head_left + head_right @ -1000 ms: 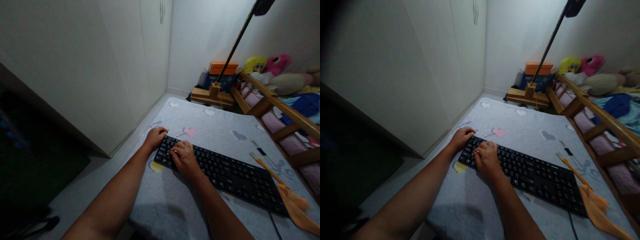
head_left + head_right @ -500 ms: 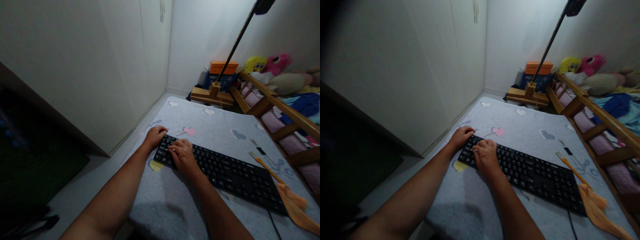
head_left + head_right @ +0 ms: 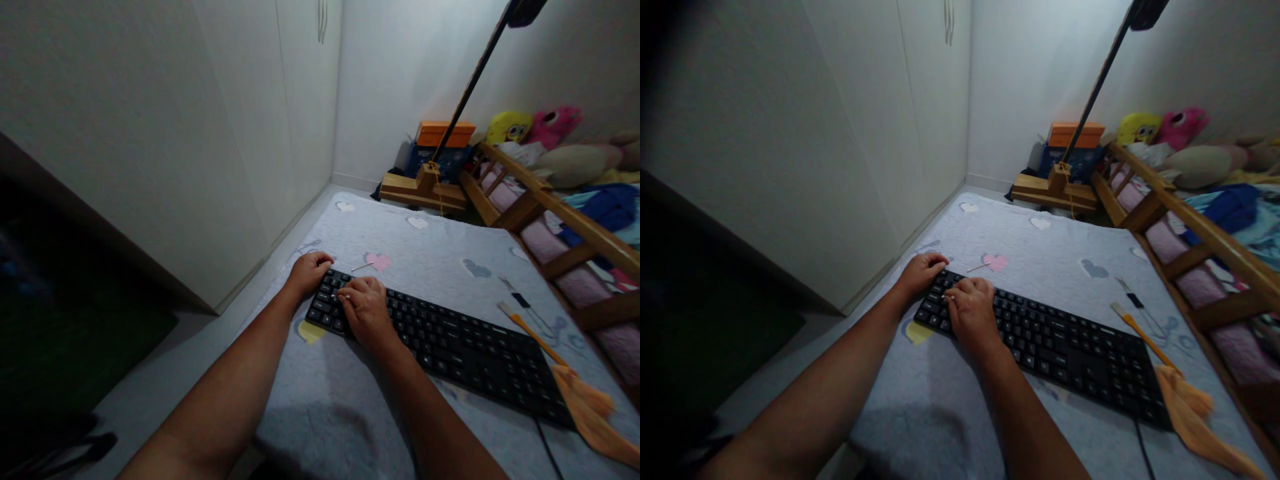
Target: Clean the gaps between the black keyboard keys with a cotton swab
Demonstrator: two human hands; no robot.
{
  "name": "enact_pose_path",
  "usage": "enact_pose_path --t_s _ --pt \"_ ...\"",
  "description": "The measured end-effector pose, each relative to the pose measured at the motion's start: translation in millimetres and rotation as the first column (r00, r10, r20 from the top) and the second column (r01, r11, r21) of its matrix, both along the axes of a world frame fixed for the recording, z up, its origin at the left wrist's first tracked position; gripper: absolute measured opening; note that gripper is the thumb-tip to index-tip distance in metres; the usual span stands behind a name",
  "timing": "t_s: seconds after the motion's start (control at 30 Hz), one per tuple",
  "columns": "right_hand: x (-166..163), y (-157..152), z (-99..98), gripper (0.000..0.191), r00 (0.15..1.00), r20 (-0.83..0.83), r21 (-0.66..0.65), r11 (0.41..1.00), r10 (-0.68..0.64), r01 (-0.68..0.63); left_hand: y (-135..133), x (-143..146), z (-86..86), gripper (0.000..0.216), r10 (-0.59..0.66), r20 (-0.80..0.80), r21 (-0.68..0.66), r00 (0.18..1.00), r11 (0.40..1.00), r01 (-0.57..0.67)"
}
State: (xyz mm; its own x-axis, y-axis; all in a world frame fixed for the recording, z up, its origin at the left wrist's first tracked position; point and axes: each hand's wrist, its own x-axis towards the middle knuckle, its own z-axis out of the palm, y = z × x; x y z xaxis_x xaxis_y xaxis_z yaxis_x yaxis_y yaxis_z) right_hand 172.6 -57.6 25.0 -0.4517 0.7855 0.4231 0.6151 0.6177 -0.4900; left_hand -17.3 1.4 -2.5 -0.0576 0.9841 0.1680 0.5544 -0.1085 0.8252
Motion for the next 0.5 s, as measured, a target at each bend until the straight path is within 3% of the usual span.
enact_pose_path --t_s 0.5 --pt "11 1 1.8 0.019 1.000 -0.015 -0.029 0.999 -0.018 0.017 -1 0 2.9 0.025 0.012 -0.024 -0.013 1.000 1.000 -0.013"
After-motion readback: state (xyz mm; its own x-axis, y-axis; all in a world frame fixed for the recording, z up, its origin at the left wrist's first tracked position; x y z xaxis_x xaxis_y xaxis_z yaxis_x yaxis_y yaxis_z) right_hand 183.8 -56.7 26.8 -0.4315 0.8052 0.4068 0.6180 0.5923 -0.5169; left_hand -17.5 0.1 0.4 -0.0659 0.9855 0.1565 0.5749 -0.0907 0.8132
